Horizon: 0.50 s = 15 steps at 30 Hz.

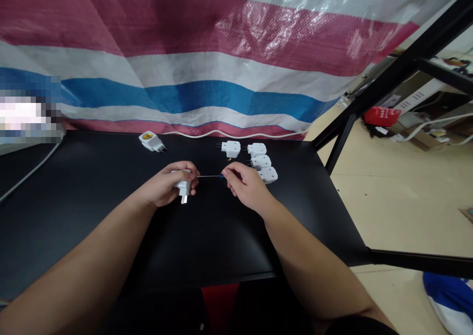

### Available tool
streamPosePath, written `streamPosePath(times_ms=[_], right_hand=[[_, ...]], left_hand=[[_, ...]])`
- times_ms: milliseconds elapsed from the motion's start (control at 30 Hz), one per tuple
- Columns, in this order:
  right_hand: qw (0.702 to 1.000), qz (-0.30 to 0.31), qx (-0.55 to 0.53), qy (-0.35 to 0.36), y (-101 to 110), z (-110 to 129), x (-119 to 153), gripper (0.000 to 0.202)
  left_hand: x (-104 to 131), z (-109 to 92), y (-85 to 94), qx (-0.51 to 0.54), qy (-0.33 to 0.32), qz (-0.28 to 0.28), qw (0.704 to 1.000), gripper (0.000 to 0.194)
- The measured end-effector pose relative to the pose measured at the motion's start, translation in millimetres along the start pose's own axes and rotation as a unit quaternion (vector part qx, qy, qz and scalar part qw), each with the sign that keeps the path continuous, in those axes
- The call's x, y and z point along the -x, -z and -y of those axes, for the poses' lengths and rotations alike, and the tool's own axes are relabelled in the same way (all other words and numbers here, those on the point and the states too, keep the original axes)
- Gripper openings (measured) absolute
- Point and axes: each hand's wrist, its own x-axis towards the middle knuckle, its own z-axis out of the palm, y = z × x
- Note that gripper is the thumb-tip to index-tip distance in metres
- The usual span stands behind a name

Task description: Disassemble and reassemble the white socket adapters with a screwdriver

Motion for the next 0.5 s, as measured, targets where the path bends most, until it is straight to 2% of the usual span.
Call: streamPosePath(times_ms=[100, 167, 233, 333, 400, 500], right_hand=[[0.995, -0.007, 0.005, 0.099, 3.3, 0.1, -1.3, 0.012], [0.991, -0.007, 0.01, 0.136, 4.3, -0.4, -1.4, 0.007], [0.993, -0.006, 0.0, 0.118, 3.5, -1.0, -0.6, 0.011], [1.0, -0.013, -0.015, 0.022, 0.5, -1.2, 0.6, 0.026], [1.0, -0.014, -0.015, -0.018, -0.4, -0.1, 0.7, 0.032], [0.999, -0.013, -0.038, 0.007, 0.8, 2.4, 0.1, 0.022]], left_hand=[[0.0, 0.1, -0.3, 0.003, 0.007, 0.0, 1.0, 0.022], [-0.1, 0.4, -0.4, 0.002, 0.015, 0.004, 1.0, 0.023], [-0.3, 0.8, -0.4, 0.001, 0.018, 0.009, 1.0, 0.023], [-1.1, 1.2, 0.2, 0.002, 0.016, 0.01, 1.0, 0.023], [-1.8, 1.6, 1.2, 0.004, 0.017, 0.01, 1.0, 0.024], [-3.0, 3.3, 3.4, 0.014, 0.014, 0.005, 1.0, 0.026]])
